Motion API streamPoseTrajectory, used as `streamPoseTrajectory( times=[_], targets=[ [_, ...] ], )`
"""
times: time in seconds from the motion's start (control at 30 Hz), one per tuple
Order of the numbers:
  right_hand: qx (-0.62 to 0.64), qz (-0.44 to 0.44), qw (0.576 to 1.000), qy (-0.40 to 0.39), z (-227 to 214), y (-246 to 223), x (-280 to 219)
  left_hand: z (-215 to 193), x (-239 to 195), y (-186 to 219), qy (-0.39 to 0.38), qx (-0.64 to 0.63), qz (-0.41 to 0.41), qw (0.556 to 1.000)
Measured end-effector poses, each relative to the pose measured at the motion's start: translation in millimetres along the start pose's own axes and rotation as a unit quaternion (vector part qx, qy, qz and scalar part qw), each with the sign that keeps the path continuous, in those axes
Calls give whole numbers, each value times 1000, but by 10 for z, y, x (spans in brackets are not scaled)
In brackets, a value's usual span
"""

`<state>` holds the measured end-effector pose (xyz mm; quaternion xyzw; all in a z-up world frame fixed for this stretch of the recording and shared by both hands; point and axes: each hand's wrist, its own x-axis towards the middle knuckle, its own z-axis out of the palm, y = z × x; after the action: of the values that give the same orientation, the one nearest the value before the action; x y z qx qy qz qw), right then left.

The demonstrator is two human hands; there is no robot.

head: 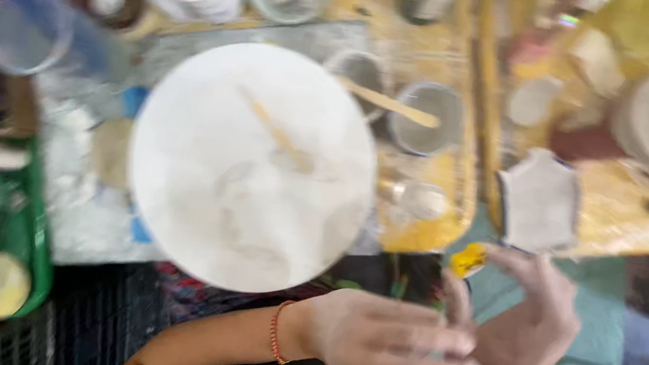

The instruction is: The person paints a blue border around a clay piece using a brush, applies a clear glaze from a spray bottle, and then uses a small applicator tool to paint black features onto a small yellow clay figure.

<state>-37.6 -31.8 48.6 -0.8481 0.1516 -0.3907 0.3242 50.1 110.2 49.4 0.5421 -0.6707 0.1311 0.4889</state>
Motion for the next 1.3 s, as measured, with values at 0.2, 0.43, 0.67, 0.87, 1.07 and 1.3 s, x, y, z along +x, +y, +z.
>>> streamPoseTrajectory(
  times=[0.2,0.43,0.67,0.87,1.07,1.3],
  targets=[
    [14,8,953,-303,761,-374,-114,-883,-469,298,118,116,-144,976],
    [-45,-118,950,-284,1132,-515,-157,-1005,-910,332,255,165,-440,845],
    [-131,-86,969,-191,405,-111,-175,-962,-901,241,228,152,-426,862],
    [-49,-104,953,282,-185,1419,157,-837,-1023,256,227,164,-374,884],
    [-260,83,961,40,-510,1965,553,-745,-1437,339,241,77,-424,869],
    [-345,25,933,-100,-346,2315,816,-779,-1082,222,177,94,-454,868]
  ],
)
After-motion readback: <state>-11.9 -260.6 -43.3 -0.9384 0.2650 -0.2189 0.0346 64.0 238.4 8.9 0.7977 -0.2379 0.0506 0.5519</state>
